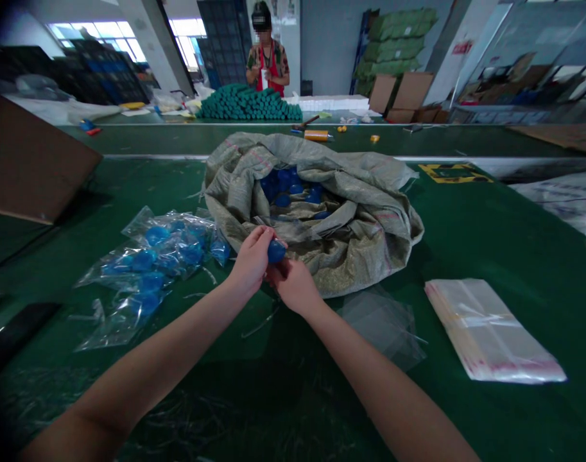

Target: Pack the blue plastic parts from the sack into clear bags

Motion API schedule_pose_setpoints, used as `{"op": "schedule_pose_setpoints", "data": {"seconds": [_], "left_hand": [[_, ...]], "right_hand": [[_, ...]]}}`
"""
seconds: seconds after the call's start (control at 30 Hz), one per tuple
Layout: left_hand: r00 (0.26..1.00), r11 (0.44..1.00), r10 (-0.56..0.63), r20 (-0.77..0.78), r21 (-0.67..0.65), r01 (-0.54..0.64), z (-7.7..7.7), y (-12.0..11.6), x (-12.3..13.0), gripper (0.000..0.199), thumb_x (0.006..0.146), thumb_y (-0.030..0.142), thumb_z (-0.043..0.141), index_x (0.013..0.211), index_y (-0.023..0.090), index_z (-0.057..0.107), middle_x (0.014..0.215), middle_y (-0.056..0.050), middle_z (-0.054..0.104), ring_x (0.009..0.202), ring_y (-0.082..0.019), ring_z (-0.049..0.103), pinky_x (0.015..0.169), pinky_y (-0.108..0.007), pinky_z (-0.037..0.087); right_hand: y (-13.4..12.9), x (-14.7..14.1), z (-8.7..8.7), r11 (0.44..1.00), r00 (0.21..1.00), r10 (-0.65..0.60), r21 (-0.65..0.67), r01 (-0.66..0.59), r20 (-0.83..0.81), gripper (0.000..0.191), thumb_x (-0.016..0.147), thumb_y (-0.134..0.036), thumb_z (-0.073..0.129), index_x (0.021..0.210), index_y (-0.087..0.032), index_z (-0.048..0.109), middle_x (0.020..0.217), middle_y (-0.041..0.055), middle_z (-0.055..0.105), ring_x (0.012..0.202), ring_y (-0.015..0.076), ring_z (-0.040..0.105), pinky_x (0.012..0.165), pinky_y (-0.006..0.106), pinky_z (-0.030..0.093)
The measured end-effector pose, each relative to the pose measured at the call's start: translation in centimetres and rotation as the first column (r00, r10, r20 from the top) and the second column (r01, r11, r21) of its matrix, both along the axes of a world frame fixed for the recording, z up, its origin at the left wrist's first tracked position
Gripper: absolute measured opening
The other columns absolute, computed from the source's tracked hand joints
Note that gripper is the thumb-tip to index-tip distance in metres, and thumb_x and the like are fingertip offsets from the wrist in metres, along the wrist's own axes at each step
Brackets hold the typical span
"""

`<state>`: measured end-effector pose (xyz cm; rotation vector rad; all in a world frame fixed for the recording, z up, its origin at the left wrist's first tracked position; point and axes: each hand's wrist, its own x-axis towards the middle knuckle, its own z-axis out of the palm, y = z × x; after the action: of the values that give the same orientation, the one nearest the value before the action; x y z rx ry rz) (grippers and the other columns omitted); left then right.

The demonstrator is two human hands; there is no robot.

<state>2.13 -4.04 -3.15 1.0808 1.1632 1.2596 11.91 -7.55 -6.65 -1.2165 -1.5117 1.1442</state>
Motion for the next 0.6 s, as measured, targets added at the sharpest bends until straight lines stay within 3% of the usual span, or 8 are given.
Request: {"op": "schedule_pose_setpoints", "data": {"seconds": [0.07,0.13,0.23,0.27,0.37,0.4,0.5,0.6], "left_hand": [[0.999,0.999,-0.008,-0.035,0.04,0.01,0.3,0.4,-0.5,0.019,0.092,0.034,0.047,0.078,0.021,0.048,0.066,0.002,0.054,0.063,-0.012,0.056,0.059,-0.022,0.045],[0.999,0.995,0.014,-0.044,0.1,-0.009,0.7,1.1,-1.3,0.019,0.091,0.031,0.047,0.075,0.02,0.047,0.064,0.002,0.053,0.064,-0.012,0.057,0.063,-0.022,0.045],[0.997,0.988,0.037,-0.073,0.153,-0.026,1.0,2.4,-2.5,0.018,0.089,0.031,0.048,0.074,0.02,0.048,0.067,0.002,0.054,0.066,-0.012,0.058,0.066,-0.023,0.045],[0.996,0.986,0.038,-0.083,0.166,-0.024,1.0,2.7,-2.8,0.018,0.089,0.031,0.049,0.074,0.02,0.048,0.068,0.002,0.054,0.066,-0.012,0.058,0.066,-0.023,0.045],[0.995,0.977,0.037,-0.092,0.214,-0.016,0.7,3.2,-3.2,0.019,0.088,0.032,0.05,0.074,0.02,0.05,0.068,0.002,0.054,0.066,-0.012,0.057,0.065,-0.023,0.044],[0.994,0.973,0.038,-0.099,0.228,-0.015,0.6,3.2,-3.2,0.019,0.088,0.032,0.05,0.073,0.02,0.05,0.068,0.002,0.054,0.066,-0.012,0.057,0.065,-0.023,0.044],[0.988,0.967,0.059,-0.144,0.255,-0.021,0.3,3.2,-3.1,0.02,0.088,0.033,0.051,0.073,0.019,0.052,0.067,0.002,0.054,0.067,-0.012,0.055,0.066,-0.023,0.044],[0.98,0.963,0.079,-0.181,0.268,-0.028,0.2,3.3,-3.1,0.021,0.088,0.032,0.051,0.072,0.019,0.053,0.066,0.002,0.053,0.067,-0.012,0.053,0.067,-0.023,0.043]], "right_hand": [[-0.8,0.2,1.2,0.993,0.981,0.119,-0.023,-0.117,0.15,0.023,0.088,-0.025,0.053,0.069,-0.018,0.063,0.061,-0.0005,0.063,0.051,0.0109,0.054,0.051,0.024,0.042],[-2.2,0.3,2.8,0.911,0.866,0.411,-0.093,-0.401,0.285,0.02,0.086,-0.02,0.055,0.068,-0.018,0.065,0.057,-0.0032,0.062,0.048,0.0095,0.054,0.05,0.022,0.039],[-4.3,0.0,5.3,0.496,0.399,0.858,-0.319,-0.808,0.324,0.006,0.081,-0.017,0.065,0.077,-0.02,0.069,0.044,-0.0083,0.056,0.041,0.0096,0.054,0.046,0.02,0.037],[-4.8,-0.2,5.9,0.494,0.374,0.848,-0.306,-0.814,0.375,0.009,0.083,-0.018,0.063,0.076,-0.02,0.069,0.042,-0.0082,0.054,0.04,0.0096,0.053,0.047,0.02,0.037],[-5.3,-0.2,6.9,0.73,0.565,0.579,-0.066,-0.68,0.587,0.016,0.084,-0.019,0.065,0.07,-0.019,0.071,0.052,-0.004,0.062,0.045,0.0097,0.055,0.053,0.022,0.039],[-5.3,-0.1,7.0,0.759,0.599,0.524,-0.014,-0.65,0.605,0.009,0.082,-0.019,0.067,0.075,-0.02,0.073,0.057,-0.0034,0.066,0.046,0.0095,0.055,0.054,0.023,0.04],[-5.1,0.3,6.9,0.698,0.557,0.632,-0.083,-0.712,0.538,0.021,0.085,-0.021,0.065,0.104,-0.025,0.074,0.065,-0.0054,0.071,0.04,0.0079,0.052,0.051,0.022,0.041],[-5.0,0.2,6.7,0.679,0.56,0.644,-0.051,-0.733,0.521,0.022,0.091,-0.025,0.058,0.106,-0.023,0.074,0.074,-0.0015,0.074,0.05,0.0095,0.059,0.056,0.022,0.043]]}}
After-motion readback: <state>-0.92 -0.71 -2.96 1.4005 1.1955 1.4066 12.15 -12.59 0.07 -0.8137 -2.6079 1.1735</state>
